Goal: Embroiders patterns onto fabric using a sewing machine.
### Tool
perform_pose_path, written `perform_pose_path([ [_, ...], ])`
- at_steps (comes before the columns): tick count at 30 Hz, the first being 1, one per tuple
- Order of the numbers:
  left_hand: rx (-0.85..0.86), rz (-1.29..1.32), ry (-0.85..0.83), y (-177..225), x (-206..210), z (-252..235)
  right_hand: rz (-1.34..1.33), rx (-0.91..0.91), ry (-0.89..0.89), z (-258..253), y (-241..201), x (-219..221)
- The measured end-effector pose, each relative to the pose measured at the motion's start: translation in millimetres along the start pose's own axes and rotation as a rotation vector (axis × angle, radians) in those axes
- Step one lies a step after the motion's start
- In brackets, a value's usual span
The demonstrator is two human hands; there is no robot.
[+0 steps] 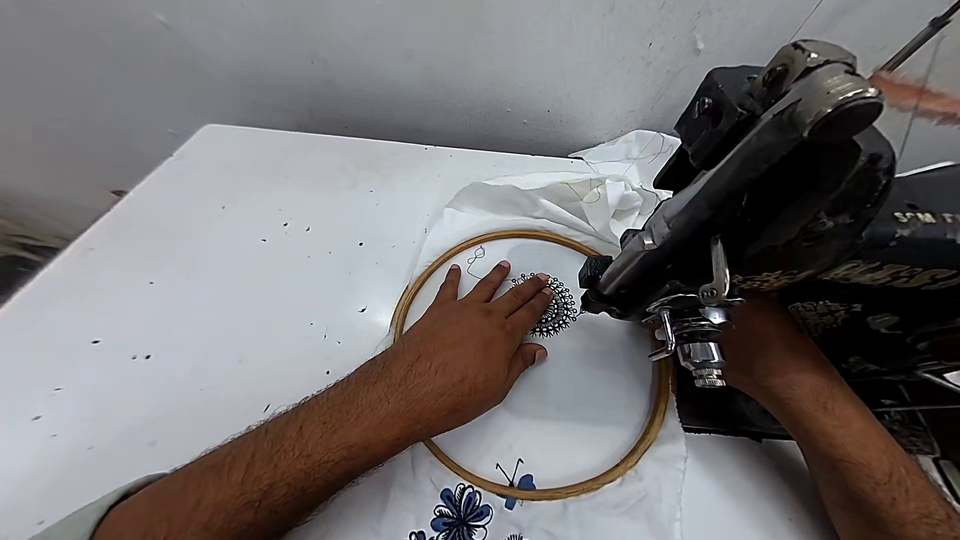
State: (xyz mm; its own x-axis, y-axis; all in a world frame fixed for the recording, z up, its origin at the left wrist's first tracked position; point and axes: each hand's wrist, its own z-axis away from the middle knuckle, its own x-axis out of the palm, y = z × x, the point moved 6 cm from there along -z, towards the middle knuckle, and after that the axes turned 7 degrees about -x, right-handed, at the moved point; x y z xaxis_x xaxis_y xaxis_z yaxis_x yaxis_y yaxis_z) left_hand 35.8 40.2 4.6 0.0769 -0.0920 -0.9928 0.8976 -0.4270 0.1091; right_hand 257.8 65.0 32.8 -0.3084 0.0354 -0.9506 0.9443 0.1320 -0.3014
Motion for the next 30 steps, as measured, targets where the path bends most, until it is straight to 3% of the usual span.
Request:
perform_pose_path([
  [30, 0.015, 0.032, 0.054, -2.3, 3.0, -6.1, -0.148, -0.090, 0.226, 1.7, 6.9, 4.4],
])
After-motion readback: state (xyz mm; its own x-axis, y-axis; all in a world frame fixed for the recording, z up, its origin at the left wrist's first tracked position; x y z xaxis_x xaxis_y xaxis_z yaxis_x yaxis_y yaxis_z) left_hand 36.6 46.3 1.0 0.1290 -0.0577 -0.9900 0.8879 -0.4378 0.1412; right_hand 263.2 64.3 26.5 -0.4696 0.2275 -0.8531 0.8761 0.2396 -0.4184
